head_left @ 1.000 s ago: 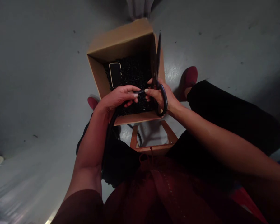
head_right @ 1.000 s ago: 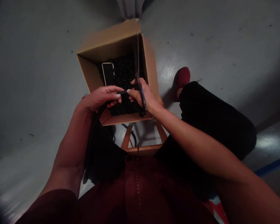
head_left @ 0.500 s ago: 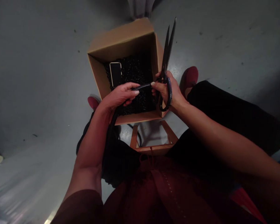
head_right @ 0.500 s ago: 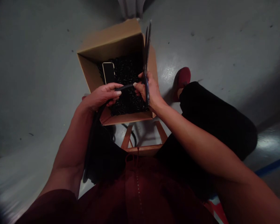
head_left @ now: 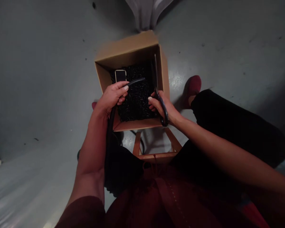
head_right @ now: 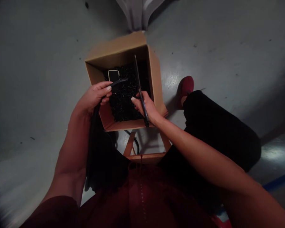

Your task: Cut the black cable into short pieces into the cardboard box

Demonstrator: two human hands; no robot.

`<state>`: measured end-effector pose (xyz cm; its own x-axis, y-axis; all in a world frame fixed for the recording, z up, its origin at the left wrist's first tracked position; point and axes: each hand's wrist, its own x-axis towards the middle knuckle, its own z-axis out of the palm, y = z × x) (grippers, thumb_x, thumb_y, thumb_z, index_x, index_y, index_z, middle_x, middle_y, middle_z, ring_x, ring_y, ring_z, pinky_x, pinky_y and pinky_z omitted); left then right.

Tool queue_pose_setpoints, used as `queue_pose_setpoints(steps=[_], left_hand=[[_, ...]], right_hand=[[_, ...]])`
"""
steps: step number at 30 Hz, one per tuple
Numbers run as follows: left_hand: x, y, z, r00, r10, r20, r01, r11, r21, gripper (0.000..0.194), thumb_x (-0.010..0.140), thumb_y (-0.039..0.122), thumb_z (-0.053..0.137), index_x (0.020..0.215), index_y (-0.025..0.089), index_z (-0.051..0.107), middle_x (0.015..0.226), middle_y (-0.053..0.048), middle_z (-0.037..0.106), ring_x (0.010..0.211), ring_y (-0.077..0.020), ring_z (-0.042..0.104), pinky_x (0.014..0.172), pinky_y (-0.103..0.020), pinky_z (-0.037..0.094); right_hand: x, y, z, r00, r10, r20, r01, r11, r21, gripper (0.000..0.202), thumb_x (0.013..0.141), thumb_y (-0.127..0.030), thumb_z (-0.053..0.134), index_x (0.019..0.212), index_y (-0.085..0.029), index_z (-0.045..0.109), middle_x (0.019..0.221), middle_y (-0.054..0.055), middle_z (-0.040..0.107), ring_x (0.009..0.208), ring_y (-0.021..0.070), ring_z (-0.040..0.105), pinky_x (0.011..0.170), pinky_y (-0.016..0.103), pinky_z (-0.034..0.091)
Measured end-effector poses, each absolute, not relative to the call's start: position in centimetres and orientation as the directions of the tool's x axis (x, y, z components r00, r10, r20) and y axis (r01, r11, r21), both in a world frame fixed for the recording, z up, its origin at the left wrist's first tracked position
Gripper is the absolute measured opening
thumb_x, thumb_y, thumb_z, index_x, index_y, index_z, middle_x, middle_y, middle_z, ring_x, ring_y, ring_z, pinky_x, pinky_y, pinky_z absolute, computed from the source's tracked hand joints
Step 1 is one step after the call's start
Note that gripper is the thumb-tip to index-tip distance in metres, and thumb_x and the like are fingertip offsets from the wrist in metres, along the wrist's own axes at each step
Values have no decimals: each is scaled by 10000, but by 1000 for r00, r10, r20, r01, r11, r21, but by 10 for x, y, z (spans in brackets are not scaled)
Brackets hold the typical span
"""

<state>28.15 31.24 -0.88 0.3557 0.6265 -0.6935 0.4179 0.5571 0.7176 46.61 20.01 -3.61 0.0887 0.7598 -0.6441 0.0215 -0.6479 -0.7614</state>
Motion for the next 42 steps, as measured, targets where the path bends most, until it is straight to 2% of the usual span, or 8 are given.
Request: queue_pose_setpoints(steps=[3, 9, 16, 20, 36, 42], left_hand=[[279, 316, -7, 353, 623, -698, 379, 587, 715, 353, 822, 296, 628, 1139, 153, 569, 635, 56, 440, 420, -13, 358, 375, -140, 226], [279, 316, -6, 359, 609, -708, 356, 612, 707, 369, 813, 324, 651, 1129, 154, 565, 633, 57, 445, 415, -12, 356, 373, -141, 224], [285, 313, -4, 385, 565, -730, 377, 626, 683, 391, 816, 372, 647, 1121, 139, 577, 616, 51, 448, 414, -16, 356, 369, -146, 225], [288, 311, -3, 408, 542, -735, 374, 635, 676, 409, 811, 388, 650, 1119, 127, 584, 606, 51, 453, 413, -17, 359, 367, -148, 229], [289, 310, -7, 432, 521, -737, 323, 673, 665, 390, 799, 330, 662, 1118, 120, 585, 602, 59, 439, 410, -12, 358, 370, -136, 211], [292, 306, -6, 423, 507, -751, 361, 666, 653, 408, 801, 353, 658, 1128, 118, 593, 607, 53, 449, 412, -13, 351, 369, -148, 215]], right_hand=[[460, 193, -37, 30, 758, -652, 42, -652, -757, 288, 857, -451, 547, 984, -217, 438, 836, 9, 581, 679, 133, 584, 626, 290, 481], [453, 186, -38, -76, 718, -692, -36, -695, -718, 315, 850, -488, 532, 976, -216, 438, 852, 18, 575, 723, 146, 591, 653, 300, 480], [453, 182, -39, -126, 752, -647, -11, -653, -757, 416, 823, -571, 550, 1015, -217, 447, 875, 34, 588, 769, 161, 589, 670, 305, 476], [452, 182, -38, -145, 747, -649, -7, -657, -754, 405, 831, -562, 542, 1018, -216, 444, 875, 33, 586, 786, 163, 592, 660, 296, 470], [453, 183, -43, -152, 769, -621, -63, -634, -770, 441, 830, -618, 521, 1003, -217, 451, 884, 29, 575, 770, 148, 583, 668, 285, 479], [455, 184, -40, -107, 760, -641, 22, -642, -766, 426, 839, -594, 519, 1016, -215, 441, 898, 39, 586, 748, 153, 580, 666, 298, 474]])
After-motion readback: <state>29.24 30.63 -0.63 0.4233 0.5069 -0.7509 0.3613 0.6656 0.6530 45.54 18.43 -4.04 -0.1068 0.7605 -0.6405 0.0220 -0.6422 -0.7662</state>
